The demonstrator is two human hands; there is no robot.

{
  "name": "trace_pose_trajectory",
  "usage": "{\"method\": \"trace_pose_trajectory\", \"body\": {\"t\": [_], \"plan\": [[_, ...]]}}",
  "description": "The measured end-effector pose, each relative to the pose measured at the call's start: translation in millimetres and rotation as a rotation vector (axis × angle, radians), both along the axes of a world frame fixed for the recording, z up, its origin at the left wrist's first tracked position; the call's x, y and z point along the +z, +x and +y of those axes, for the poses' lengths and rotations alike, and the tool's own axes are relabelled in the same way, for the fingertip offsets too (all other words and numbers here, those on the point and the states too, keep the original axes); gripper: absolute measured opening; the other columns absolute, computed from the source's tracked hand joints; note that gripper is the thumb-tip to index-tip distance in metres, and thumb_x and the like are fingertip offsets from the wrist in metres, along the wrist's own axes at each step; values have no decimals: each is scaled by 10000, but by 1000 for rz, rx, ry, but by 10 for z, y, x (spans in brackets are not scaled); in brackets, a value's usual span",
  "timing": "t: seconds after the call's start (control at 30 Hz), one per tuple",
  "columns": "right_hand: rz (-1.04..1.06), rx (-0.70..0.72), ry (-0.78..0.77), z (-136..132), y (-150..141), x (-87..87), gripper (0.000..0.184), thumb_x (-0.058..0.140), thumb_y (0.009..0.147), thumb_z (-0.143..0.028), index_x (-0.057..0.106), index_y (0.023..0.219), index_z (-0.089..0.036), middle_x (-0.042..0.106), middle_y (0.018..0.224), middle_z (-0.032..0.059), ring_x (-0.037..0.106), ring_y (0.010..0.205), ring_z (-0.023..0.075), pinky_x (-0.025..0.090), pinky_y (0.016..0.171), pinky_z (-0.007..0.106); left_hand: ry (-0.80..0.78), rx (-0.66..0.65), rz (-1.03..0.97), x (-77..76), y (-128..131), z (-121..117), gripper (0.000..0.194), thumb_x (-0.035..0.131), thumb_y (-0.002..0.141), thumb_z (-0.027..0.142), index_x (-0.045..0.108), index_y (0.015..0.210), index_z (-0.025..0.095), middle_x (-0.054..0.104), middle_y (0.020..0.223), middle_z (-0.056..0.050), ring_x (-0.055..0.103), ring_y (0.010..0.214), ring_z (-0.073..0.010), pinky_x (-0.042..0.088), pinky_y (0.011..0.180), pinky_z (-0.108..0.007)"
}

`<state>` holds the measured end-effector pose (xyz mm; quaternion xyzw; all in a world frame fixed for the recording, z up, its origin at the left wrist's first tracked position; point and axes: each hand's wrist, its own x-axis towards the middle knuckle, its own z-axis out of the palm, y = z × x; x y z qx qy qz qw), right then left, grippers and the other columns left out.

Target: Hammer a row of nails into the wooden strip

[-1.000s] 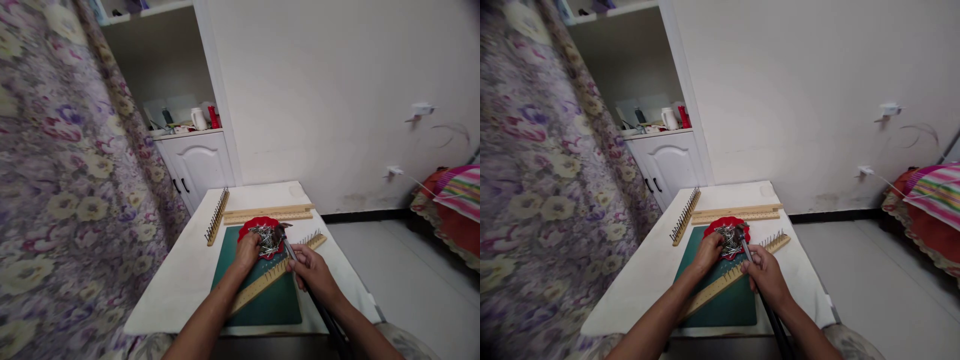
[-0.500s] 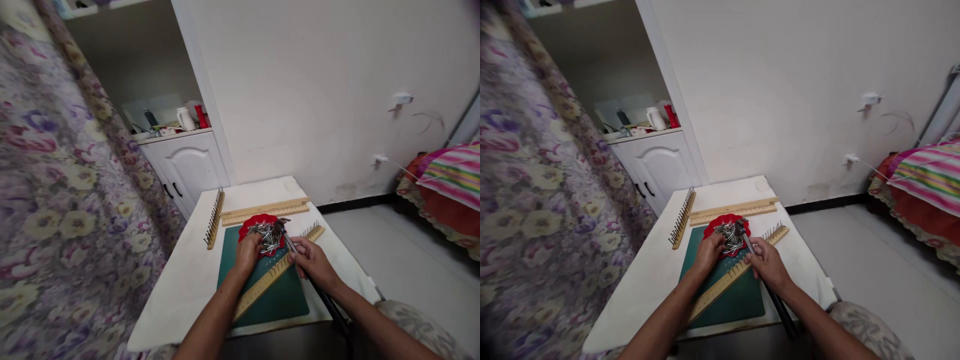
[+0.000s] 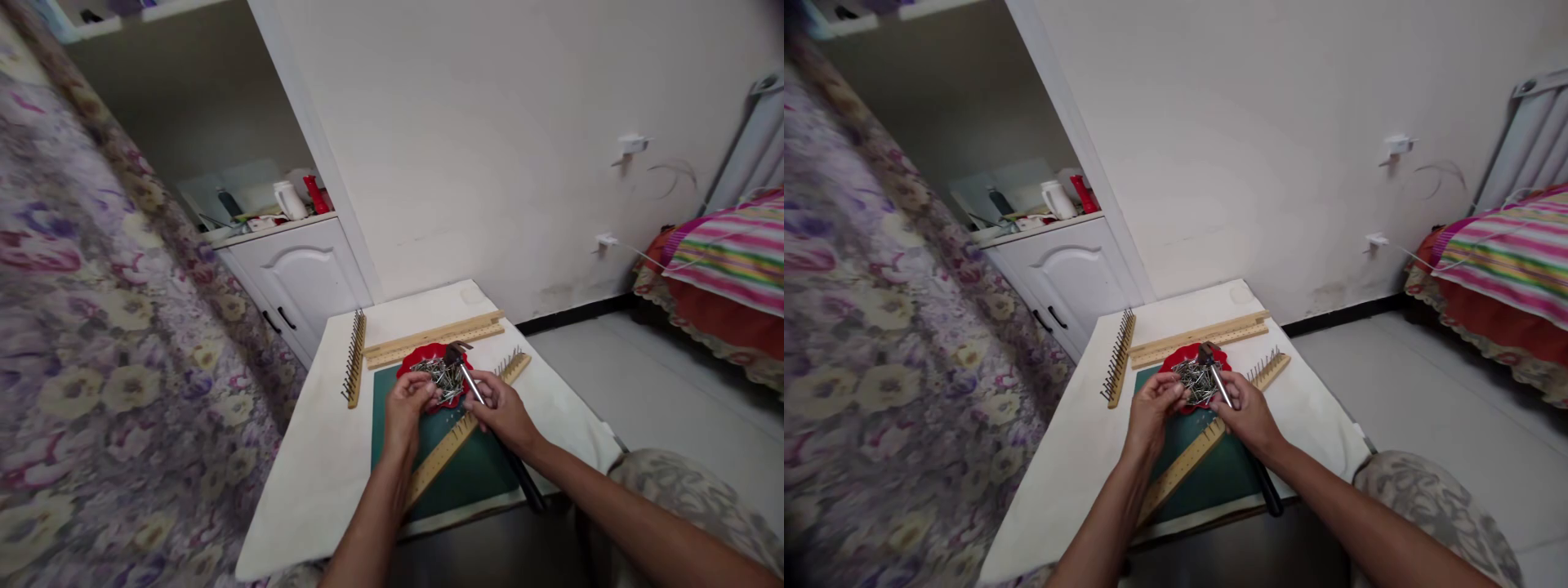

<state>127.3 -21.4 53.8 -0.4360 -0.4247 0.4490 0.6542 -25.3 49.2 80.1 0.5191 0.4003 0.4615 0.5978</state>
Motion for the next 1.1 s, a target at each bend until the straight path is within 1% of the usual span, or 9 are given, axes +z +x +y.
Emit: {"method": "trace_pose_trajectory", "body": {"t": [0.07,0.17,0.3,0.47,0.7,0.77,0.83,0.97,1.1], "plan": [[10,13,15,-30,-58,40,419,671,717,-218,515,1105,-189,575,669,-61,444,389,49,360,354,168,-128,-12,-170,4,39,-181,297,747,627,254,580,849,146,654,716,-9,645,668,-124,506,632,-219],[18,32,27,-87,-110,90,407,670,726,-251,510,1096,-195,568,667,-65,437,372,45,347,348,171,-204,10,-293,-46,88,-390,301,780,597,231,586,808,141,671,721,-10,638,661,-100,506,641,-197],[22,65,21,-165,-117,104,421,686,718,-280,509,1092,-197,571,663,-66,437,365,48,340,340,173,-215,68,-327,-146,130,-545,334,804,564,263,595,789,133,676,719,-16,629,623,-103,511,618,-216],[27,107,2,-227,-67,27,463,705,701,-279,494,1104,-191,586,682,-59,434,359,44,344,328,166,-182,159,-329,-212,174,-682,361,804,553,311,577,776,140,666,720,-14,627,624,-113,516,629,-231],[37,158,-15,-324,17,18,453,694,697,-255,490,1098,-202,569,674,-65,428,368,48,351,318,162,-166,106,-370,-325,203,-837,298,765,613,282,551,782,161,639,734,5,613,657,-105,486,643,-214],[37,182,-32,-360,45,30,447,693,687,-242,495,1086,-205,559,655,-70,417,364,50,354,313,164,-132,81,-275,-367,158,-874,263,745,631,286,551,758,163,620,680,16,585,616,-99,455,604,-199],[32,211,-50,-395,63,31,445,692,677,-222,501,1078,-206,549,645,-73,398,368,50,353,308,160,-33,65,-89,-382,91,-923,210,720,654,281,560,721,163,592,621,26,545,575,-96,419,571,-192],[-23,253,-55,-461,48,8,422,652,693,-175,508,1088,-214,539,662,-66,401,411,61,352,322,152,345,71,403,-314,-15,-1066,86,595,779,249,611,717,191,621,702,-12,558,662,-141,411,619,-231],[-97,234,-60,-512,-10,0,363,602,705,-127,541,1050,-222,550,668,-51,475,487,97,366,372,163,657,42,717,-261,-21,-1196,167,485,855,229,648,822,238,654,827,-55,581,808,-193,412,741,-299]]}}
